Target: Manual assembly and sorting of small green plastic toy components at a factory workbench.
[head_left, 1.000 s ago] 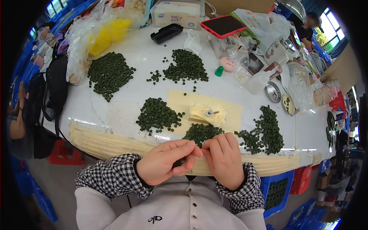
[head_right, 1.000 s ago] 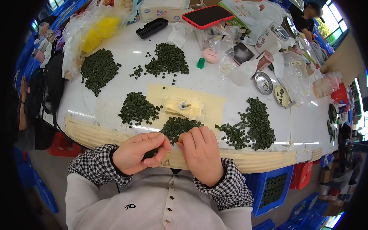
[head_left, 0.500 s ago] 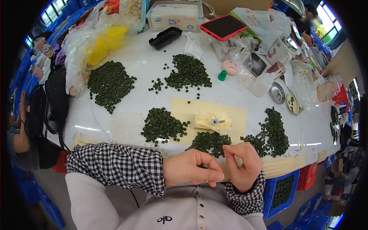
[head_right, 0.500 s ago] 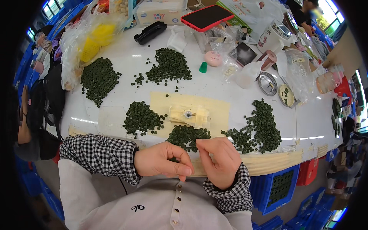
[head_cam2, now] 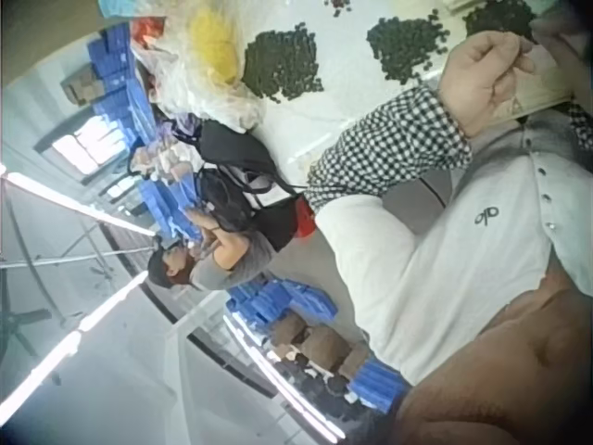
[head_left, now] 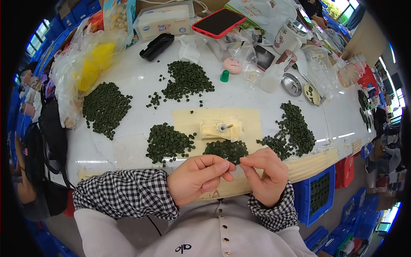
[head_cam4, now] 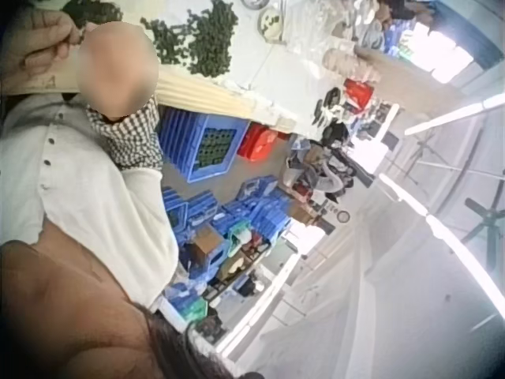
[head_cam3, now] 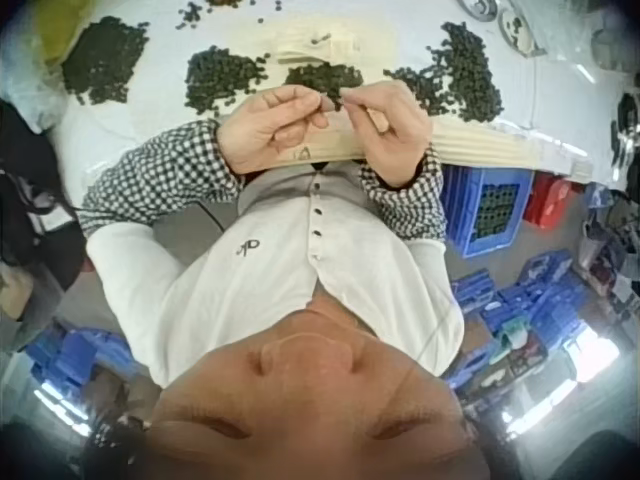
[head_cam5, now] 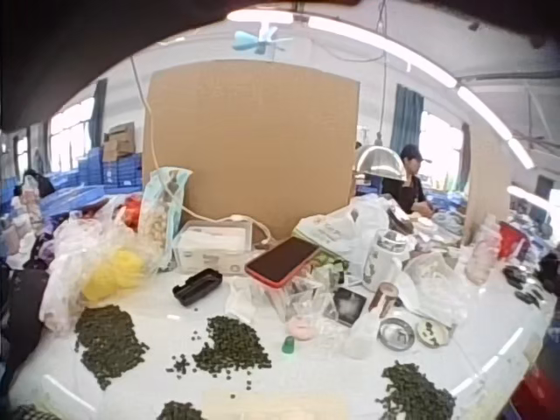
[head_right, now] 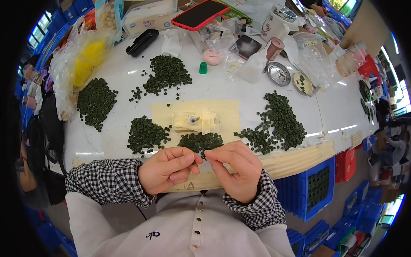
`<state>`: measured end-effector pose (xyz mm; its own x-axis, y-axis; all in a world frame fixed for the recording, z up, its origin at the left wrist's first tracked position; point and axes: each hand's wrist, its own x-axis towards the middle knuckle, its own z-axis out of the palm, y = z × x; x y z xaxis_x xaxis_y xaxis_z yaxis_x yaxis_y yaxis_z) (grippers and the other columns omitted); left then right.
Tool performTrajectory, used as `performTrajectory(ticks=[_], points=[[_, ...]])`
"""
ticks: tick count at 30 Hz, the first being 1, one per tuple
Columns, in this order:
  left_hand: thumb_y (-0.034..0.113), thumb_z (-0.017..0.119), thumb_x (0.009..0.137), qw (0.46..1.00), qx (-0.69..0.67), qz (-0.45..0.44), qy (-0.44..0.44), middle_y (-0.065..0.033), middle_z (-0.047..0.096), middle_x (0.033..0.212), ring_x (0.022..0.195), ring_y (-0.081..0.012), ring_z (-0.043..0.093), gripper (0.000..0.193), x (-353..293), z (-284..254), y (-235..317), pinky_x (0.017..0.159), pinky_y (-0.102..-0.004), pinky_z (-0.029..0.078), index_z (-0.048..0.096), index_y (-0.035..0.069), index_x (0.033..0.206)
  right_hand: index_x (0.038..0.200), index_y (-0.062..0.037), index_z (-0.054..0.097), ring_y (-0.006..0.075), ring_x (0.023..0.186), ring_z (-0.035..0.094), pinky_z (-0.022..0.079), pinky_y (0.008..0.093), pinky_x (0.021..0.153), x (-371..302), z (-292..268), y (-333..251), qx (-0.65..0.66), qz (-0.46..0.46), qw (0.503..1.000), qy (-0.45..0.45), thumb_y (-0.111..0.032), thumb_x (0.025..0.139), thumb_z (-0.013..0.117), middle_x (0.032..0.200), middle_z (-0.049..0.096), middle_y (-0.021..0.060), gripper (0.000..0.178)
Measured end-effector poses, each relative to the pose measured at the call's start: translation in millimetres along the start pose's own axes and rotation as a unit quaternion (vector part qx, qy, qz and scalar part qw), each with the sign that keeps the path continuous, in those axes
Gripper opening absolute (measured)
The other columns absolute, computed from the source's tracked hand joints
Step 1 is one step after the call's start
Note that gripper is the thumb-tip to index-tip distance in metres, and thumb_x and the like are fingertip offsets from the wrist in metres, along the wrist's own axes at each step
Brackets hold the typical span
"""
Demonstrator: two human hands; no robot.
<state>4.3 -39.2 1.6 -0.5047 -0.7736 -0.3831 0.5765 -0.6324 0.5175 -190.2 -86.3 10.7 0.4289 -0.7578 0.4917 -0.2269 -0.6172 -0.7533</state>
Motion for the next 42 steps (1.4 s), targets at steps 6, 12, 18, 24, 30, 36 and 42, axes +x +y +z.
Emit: performTrajectory(ticks=[6,12,18,24,30,36,42], points=[[0.014,0.054,0.092,1.000,-0.016,0.015,0.007,-0.0060,0.063,0.088,0.052,-0.0029,0.038,0.016,1.0,-4.0,-0.6,0.048,-0.0155,0.032,0.060,0.003,0.102,0.089,-0.0003,0.065,0.0199,0.072,0.063,0.049,0.0264,0.065,-5.9,5.8,-7.7,0.073,0.077,0.994,-0.008,0.008,0.073,0.066,0.082,0.066,0.0109,0.018],[0.011,0.048,0.094,0.999,-0.013,0.049,0.013,-0.0062,0.064,0.089,0.050,-0.0027,0.032,0.015,-0.2,-5.6,-2.1,0.046,-0.0155,0.029,0.059,0.004,0.102,0.087,0.0006,0.064,0.0170,0.073,0.062,0.048,0.0249,0.066,-11.1,8.8,-6.1,0.110,0.111,0.988,-0.011,0.006,0.075,0.066,0.082,0.065,0.0101,0.014],[0.007,0.048,0.093,0.999,0.003,0.043,0.023,-0.0085,0.064,0.094,0.050,-0.0018,0.033,0.021,-1.1,0.1,3.4,0.047,-0.0139,0.030,0.059,0.003,0.110,0.086,0.0029,0.062,0.0140,0.075,0.061,0.047,0.0241,0.069,-10.2,10.5,-6.8,0.148,0.151,0.977,-0.006,0.006,0.078,0.062,0.084,0.063,0.0087,0.009],[0.007,0.052,0.091,0.998,0.013,0.053,0.007,-0.0084,0.065,0.097,0.053,-0.0010,0.036,0.021,-0.8,-2.2,3.5,0.048,-0.0148,0.031,0.059,0.002,0.111,0.091,0.0045,0.059,0.0147,0.085,0.063,0.048,0.0245,0.074,-12.1,11.6,-8.1,0.252,0.205,0.946,-0.005,0.005,0.082,0.058,0.087,0.063,0.0085,0.009],[0.003,0.050,0.090,0.997,0.034,0.064,0.020,-0.0101,0.064,0.098,0.049,-0.0012,0.034,0.020,-0.3,-2.1,2.1,0.046,-0.0143,0.031,0.059,0.003,0.109,0.093,0.0045,0.058,0.0151,0.086,0.063,0.047,0.0240,0.076,-14.9,13.3,-5.5,0.305,0.235,0.923,-0.007,0.005,0.083,0.057,0.090,0.061,0.0087,0.009],[0.001,0.053,0.089,0.996,0.049,0.060,0.039,-0.0098,0.064,0.096,0.050,-0.0016,0.035,0.019,-1.1,0.4,1.7,0.046,-0.0154,0.031,0.059,0.002,0.107,0.093,0.0033,0.058,0.0143,0.086,0.062,0.047,0.0241,0.076,-14.3,13.3,-6.7,0.291,0.227,0.929,0.000,0.005,0.083,0.057,0.091,0.061,0.0095,0.010],[0.004,0.063,0.084,0.990,0.089,0.076,0.076,0.0018,0.060,0.075,0.053,-0.0004,0.038,0.017,-0.2,0.9,-0.1,0.046,-0.0157,0.029,0.064,0.001,0.100,0.087,0.0005,0.062,0.0145,0.081,0.060,0.047,0.0252,0.073,-13.8,15.6,-4.8,0.140,0.146,0.979,0.027,0.004,0.077,0.063,0.092,0.060,0.0107,0.011]])
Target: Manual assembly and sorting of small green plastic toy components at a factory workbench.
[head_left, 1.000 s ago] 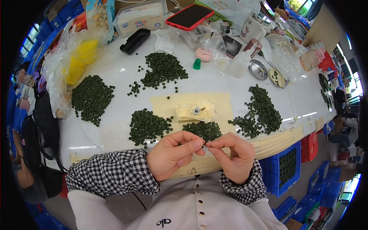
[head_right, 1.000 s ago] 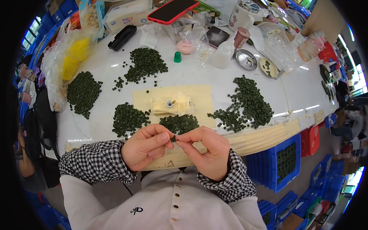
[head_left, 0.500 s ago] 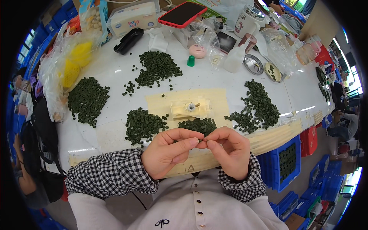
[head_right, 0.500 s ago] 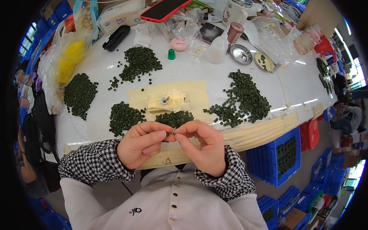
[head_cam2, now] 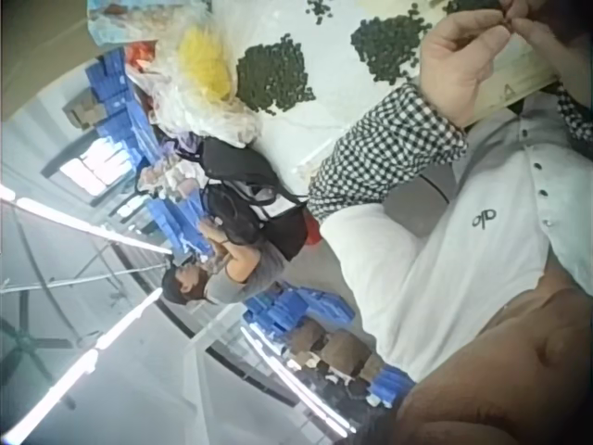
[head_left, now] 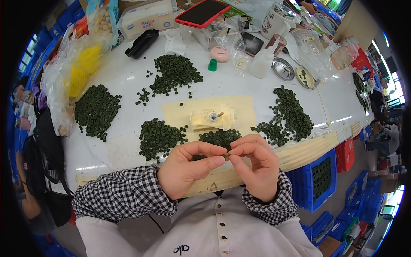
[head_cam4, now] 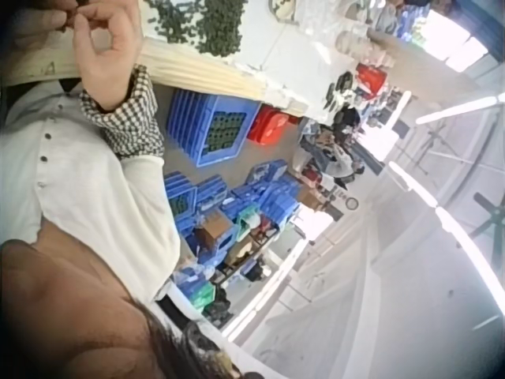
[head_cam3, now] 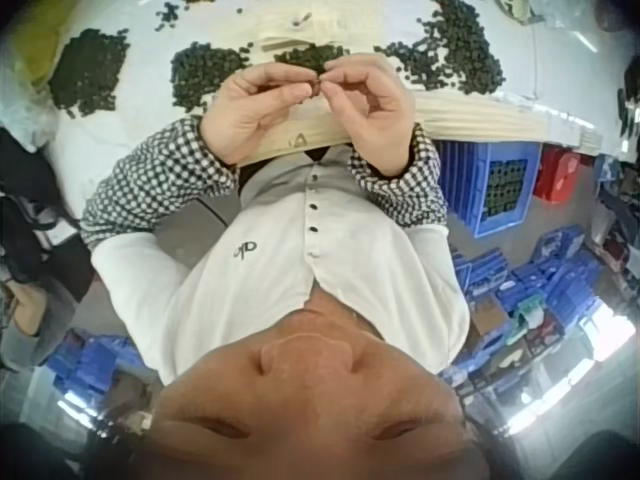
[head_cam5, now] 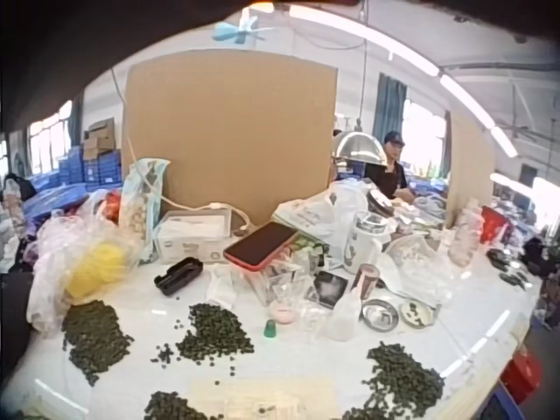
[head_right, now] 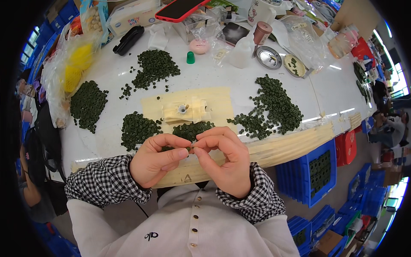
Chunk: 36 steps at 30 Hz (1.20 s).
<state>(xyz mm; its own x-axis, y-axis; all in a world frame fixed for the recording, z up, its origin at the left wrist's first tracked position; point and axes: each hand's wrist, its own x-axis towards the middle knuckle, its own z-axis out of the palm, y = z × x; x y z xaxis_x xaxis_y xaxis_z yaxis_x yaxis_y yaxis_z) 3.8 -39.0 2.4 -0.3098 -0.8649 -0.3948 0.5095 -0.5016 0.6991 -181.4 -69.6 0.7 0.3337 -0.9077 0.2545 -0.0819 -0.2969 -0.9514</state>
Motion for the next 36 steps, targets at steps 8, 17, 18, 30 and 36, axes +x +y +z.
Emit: performTrajectory(ticks=[8,17,18,30,36], points=[[0.004,0.065,0.082,1.000,0.007,0.003,0.010,0.0041,0.055,0.069,0.053,-0.0007,0.037,0.017,-1.3,-1.4,-0.5,0.046,-0.0162,0.028,0.065,0.001,0.099,0.083,-0.0008,0.064,0.0196,0.080,0.060,0.049,0.0268,0.069,0.0,6.9,-8.3,-0.132,-0.099,0.986,0.026,0.006,0.070,0.068,0.091,0.060,0.0108,0.015],[0.006,0.066,0.082,0.999,-0.013,-0.013,-0.032,0.0019,0.059,0.077,0.058,-0.0009,0.043,0.017,-2.6,-1.9,0.8,0.049,-0.0153,0.032,0.064,0.002,0.099,0.086,-0.0015,0.065,0.0195,0.078,0.058,0.047,0.0263,0.068,-2.6,0.7,-1.6,-0.063,-0.115,0.991,-0.006,0.007,0.068,0.069,0.089,0.059,0.0097,0.019],[0.006,0.066,0.083,0.999,0.004,-0.021,-0.039,0.0015,0.059,0.079,0.060,-0.0008,0.044,0.016,-3.0,0.4,2.8,0.049,-0.0150,0.033,0.064,0.003,0.099,0.085,-0.0020,0.065,0.0181,0.079,0.057,0.045,0.0253,0.070,-1.0,-2.0,-2.3,0.011,-0.069,0.997,-0.023,0.006,0.069,0.069,0.088,0.058,0.0095,0.019],[0.008,0.063,0.085,0.979,0.193,0.032,-0.055,-0.0027,0.066,0.079,0.063,-0.0027,0.052,0.010,-4.7,8.6,20.8,0.055,-0.0168,0.040,0.066,0.000,0.091,0.084,-0.0020,0.065,0.0183,0.073,0.059,0.048,0.0262,0.062,7.7,-12.9,-12.1,-0.089,-0.110,0.987,-0.076,0.003,0.069,0.072,0.084,0.059,0.0086,0.017],[0.008,0.063,0.083,0.949,0.298,0.089,-0.059,-0.0050,0.068,0.081,0.074,-0.0055,0.059,0.012,-3.4,0.6,23.4,0.069,-0.0200,0.047,0.067,-0.002,0.088,0.083,-0.0015,0.065,0.0170,0.071,0.060,0.048,0.0256,0.060,14.1,-12.9,-12.2,-0.086,-0.103,0.985,-0.110,0.003,0.070,0.072,0.083,0.060,0.0081,0.016]])
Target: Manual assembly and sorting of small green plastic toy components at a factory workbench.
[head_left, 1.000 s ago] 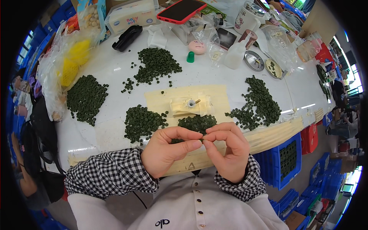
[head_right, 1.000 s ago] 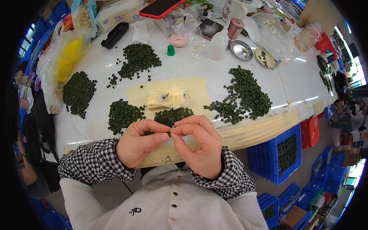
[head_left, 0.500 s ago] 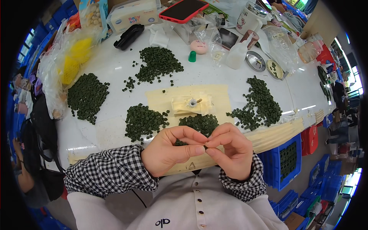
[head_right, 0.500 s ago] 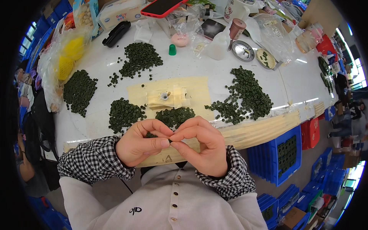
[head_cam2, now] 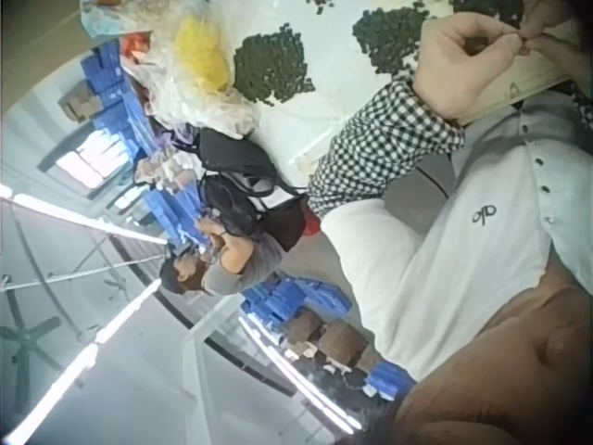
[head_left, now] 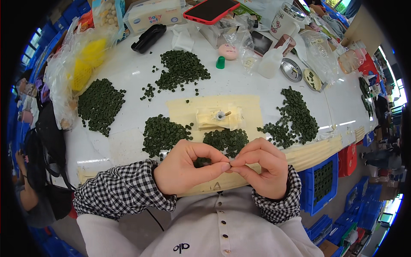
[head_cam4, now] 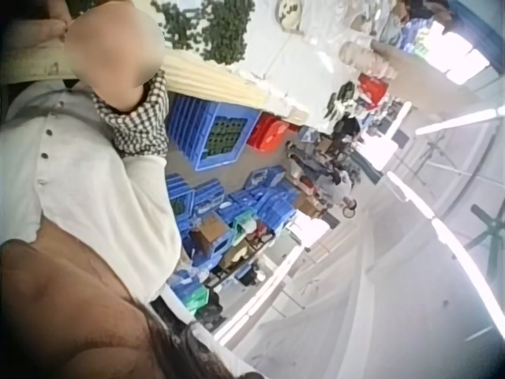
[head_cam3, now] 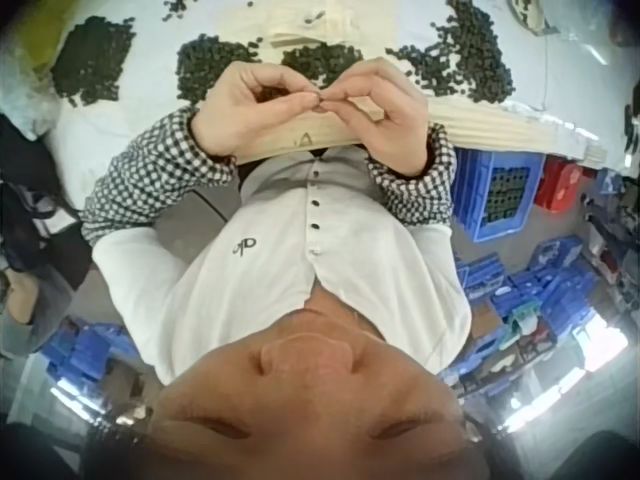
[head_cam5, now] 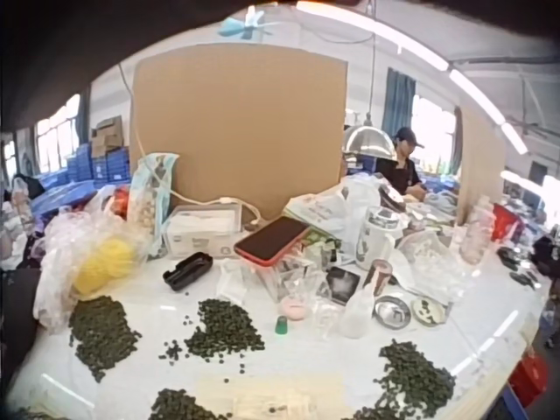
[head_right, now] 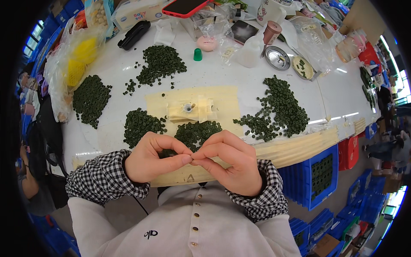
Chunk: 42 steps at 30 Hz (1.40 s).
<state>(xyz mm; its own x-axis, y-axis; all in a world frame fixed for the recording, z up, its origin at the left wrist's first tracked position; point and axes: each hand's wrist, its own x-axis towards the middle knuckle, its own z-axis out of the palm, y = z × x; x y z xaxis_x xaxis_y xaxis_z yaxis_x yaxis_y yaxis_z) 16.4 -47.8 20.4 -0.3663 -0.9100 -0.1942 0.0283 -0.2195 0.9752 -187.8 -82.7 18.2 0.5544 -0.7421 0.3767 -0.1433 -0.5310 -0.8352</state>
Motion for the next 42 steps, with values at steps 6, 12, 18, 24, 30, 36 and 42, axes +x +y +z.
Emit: performTrajectory(ticks=[6,12,18,24,30,36,42], points=[[0.007,0.063,0.082,0.999,-0.022,-0.001,0.024,-0.0047,0.067,0.080,0.073,-0.0051,0.059,0.011,0.0,-0.4,0.6,0.067,-0.0199,0.047,0.067,-0.002,0.087,0.088,-0.0001,0.064,0.0161,0.073,0.061,0.049,0.0252,0.065,-0.8,4.2,9.0,0.097,0.053,0.994,0.013,0.006,0.074,0.065,0.082,0.062,0.0094,0.015],[0.007,0.063,0.080,0.999,-0.003,0.017,0.037,0.0015,0.065,0.076,0.064,-0.0003,0.048,0.011,-0.1,0.9,-5.0,0.057,-0.0171,0.039,0.067,0.000,0.089,0.089,0.0007,0.064,0.0157,0.073,0.060,0.048,0.0253,0.067,-0.2,8.7,9.7,0.131,0.084,0.988,0.006,0.004,0.074,0.064,0.081,0.063,0.0092,0.015],[0.006,0.063,0.080,0.999,-0.001,0.022,0.046,0.0023,0.064,0.075,0.063,0.0000,0.047,0.011,-2.0,2.7,-4.9,0.055,-0.0167,0.039,0.066,0.000,0.088,0.087,0.0007,0.064,0.0162,0.072,0.059,0.047,0.0252,0.066,-1.5,11.4,9.4,0.130,0.096,0.987,0.010,0.005,0.074,0.063,0.080,0.063,0.0090,0.014],[0.006,0.062,0.080,0.999,0.017,0.023,0.039,0.0011,0.065,0.076,0.063,-0.0004,0.048,0.010,-5.5,2.9,-3.4,0.055,-0.0167,0.039,0.066,0.000,0.088,0.086,0.0011,0.063,0.0158,0.071,0.059,0.047,0.0252,0.065,-5.1,15.7,7.8,0.120,0.068,0.990,0.036,0.005,0.073,0.064,0.081,0.062,0.0089,0.013],[0.009,0.059,0.086,0.995,-0.070,-0.046,0.054,-0.0052,0.066,0.079,0.058,-0.0010,0.047,0.013,-5.3,2.0,3.1,0.053,-0.0162,0.038,0.063,-0.002,0.091,0.085,0.0012,0.063,0.0149,0.071,0.059,0.047,0.0243,0.063,-2.7,14.6,2.4,0.091,0.109,0.988,0.063,0.005,0.073,0.065,0.081,0.062,0.0090,0.012],[0.013,0.053,0.091,0.946,-0.247,-0.121,0.171,-0.0066,0.064,0.077,0.048,-0.0022,0.036,0.014,-35.0,-22.6,-3.3,0.046,-0.0159,0.030,0.058,0.001,0.093,0.080,-0.0023,0.062,0.0203,0.069,0.054,0.045,0.0291,0.061,-0.6,-2.5,11.2,-0.119,0.007,0.993,-0.023,0.000,0.071,0.069,0.074,0.057,0.0064,0.012],[0.015,0.044,0.094,0.906,-0.317,-0.098,0.263,-0.0031,0.058,0.078,0.049,-0.0042,0.033,0.017,-56.3,-32.6,-7.1,0.046,-0.0182,0.029,0.055,0.002,0.097,0.076,-0.0049,0.060,0.0238,0.073,0.048,0.040,0.0328,0.065,2.1,8.8,13.2,-0.204,-0.041,0.976,-0.072,-0.004,0.067,0.070,0.074,0.051,0.0059,0.014]])
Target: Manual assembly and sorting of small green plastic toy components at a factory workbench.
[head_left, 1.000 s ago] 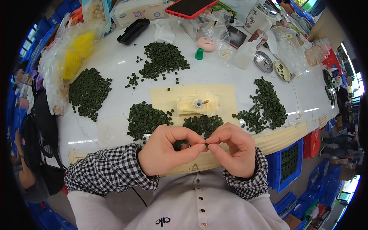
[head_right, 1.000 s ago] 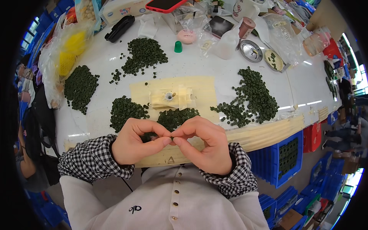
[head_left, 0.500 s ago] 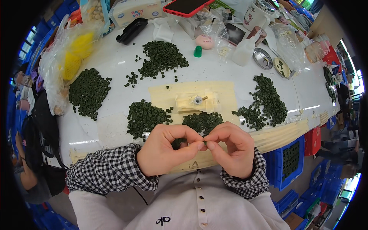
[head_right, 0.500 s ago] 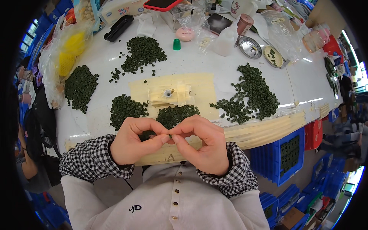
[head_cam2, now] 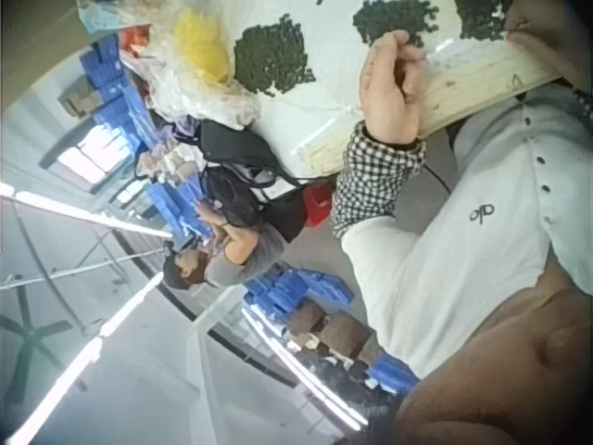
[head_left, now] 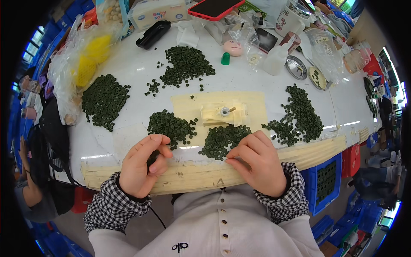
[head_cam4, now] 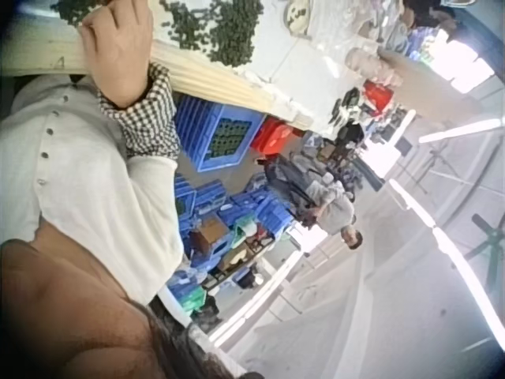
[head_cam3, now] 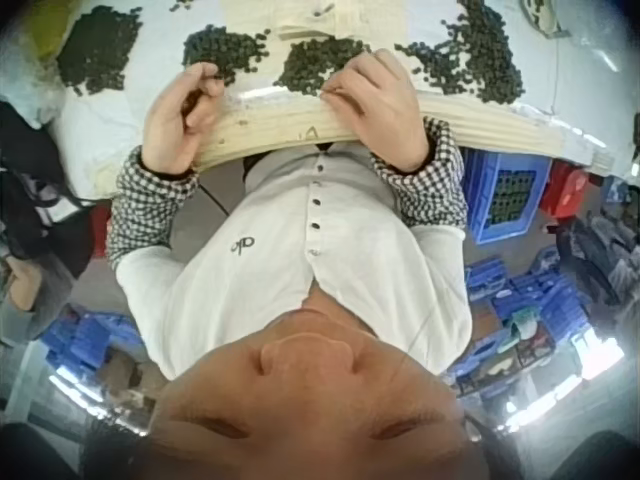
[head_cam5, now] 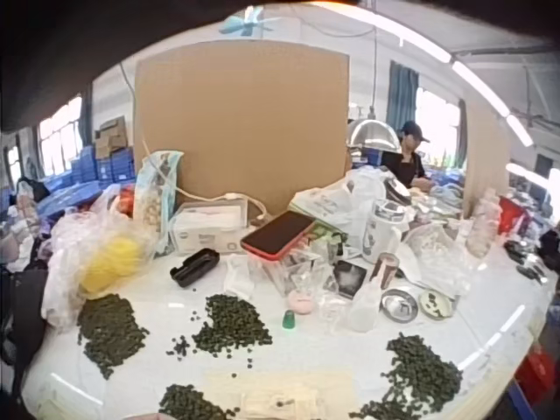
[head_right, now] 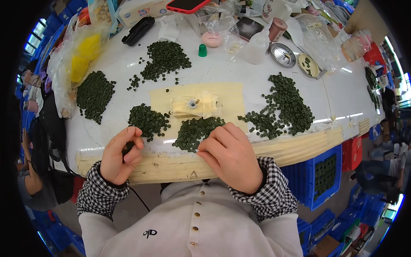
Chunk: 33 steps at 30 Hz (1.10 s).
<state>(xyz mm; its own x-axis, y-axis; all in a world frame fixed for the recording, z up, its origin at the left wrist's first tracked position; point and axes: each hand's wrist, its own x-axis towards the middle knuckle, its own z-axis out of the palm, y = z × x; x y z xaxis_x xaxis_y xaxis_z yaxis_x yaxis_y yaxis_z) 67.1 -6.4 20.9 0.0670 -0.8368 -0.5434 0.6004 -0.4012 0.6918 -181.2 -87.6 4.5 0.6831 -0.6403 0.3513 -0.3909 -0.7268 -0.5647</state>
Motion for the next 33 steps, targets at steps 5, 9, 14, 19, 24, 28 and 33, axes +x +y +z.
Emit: performTrajectory(ticks=[5,9,14,19,24,28,33], points=[[0.005,0.040,0.091,0.992,-0.125,0.019,-0.012,-0.0087,0.058,0.095,0.058,-0.0055,0.038,0.021,-7.7,3.7,-4.5,0.051,-0.0189,0.033,0.051,0.003,0.110,0.079,-0.0064,0.057,0.0227,0.076,0.047,0.040,0.0328,0.068,4.2,5.7,-3.0,-0.077,-0.022,0.997,-0.014,-0.009,0.068,0.068,0.077,0.049,0.0047,0.015],[0.011,0.038,0.096,0.981,-0.167,-0.028,-0.091,-0.0086,0.061,0.094,0.053,-0.0053,0.038,0.021,-7.4,5.4,-16.8,0.049,-0.0200,0.032,0.052,0.004,0.109,0.079,-0.0065,0.056,0.0227,0.076,0.047,0.040,0.0329,0.068,5.2,5.4,-3.4,-0.094,-0.020,0.995,-0.018,-0.009,0.068,0.068,0.078,0.048,0.0049,0.016],[0.018,0.037,0.098,0.979,-0.157,-0.052,-0.120,-0.0024,0.058,0.078,0.047,-0.0036,0.033,0.024,-4.3,16.3,-29.8,0.045,-0.0176,0.029,0.054,0.005,0.107,0.081,-0.0056,0.055,0.0237,0.076,0.046,0.040,0.0335,0.068,5.0,4.9,-2.7,-0.111,-0.022,0.993,-0.045,-0.010,0.069,0.066,0.078,0.048,0.0062,0.017],[0.017,0.037,0.098,0.982,-0.151,-0.034,-0.106,-0.0023,0.057,0.079,0.049,-0.0040,0.035,0.026,-2.4,27.2,-34.5,0.047,-0.0182,0.030,0.053,0.003,0.112,0.082,-0.0034,0.053,0.0261,0.075,0.046,0.040,0.0344,0.067,5.3,9.4,-2.4,-0.101,-0.039,0.994,-0.022,-0.004,0.071,0.065,0.079,0.049,0.0087,0.017],[0.015,0.040,0.096,0.976,-0.152,-0.012,-0.159,-0.0051,0.060,0.085,0.056,-0.0051,0.039,0.027,1.4,29.5,-41.6,0.053,-0.0203,0.033,0.051,-0.002,0.115,0.083,-0.0002,0.055,0.0256,0.067,0.053,0.043,0.0320,0.059,2.1,3.6,-2.0,0.051,0.013,0.996,0.077,0.007,0.071,0.064,0.076,0.056,0.0105,0.016],[0.014,0.041,0.096,0.959,-0.192,0.000,-0.206,-0.0066,0.062,0.087,0.057,-0.0050,0.040,0.028,8.9,29.8,-49.9,0.053,-0.0192,0.033,0.050,-0.002,0.117,0.085,0.0011,0.061,0.0212,0.066,0.058,0.046,0.0276,0.057,1.0,-2.7,-9.1,0.114,0.045,0.988,0.098,0.008,0.074,0.063,0.077,0.061,0.0101,0.013],[0.011,0.043,0.095,0.962,-0.163,-0.019,-0.219,-0.0056,0.063,0.090,0.059,-0.0045,0.039,0.027,11.7,46.1,-50.9,0.055,-0.0180,0.034,0.052,-0.001,0.117,0.091,0.0016,0.064,0.0189,0.071,0.062,0.048,0.0256,0.062,-0.7,-5.3,-8.3,0.187,0.096,0.974,0.086,0.007,0.077,0.062,0.083,0.064,0.0109,0.015]])
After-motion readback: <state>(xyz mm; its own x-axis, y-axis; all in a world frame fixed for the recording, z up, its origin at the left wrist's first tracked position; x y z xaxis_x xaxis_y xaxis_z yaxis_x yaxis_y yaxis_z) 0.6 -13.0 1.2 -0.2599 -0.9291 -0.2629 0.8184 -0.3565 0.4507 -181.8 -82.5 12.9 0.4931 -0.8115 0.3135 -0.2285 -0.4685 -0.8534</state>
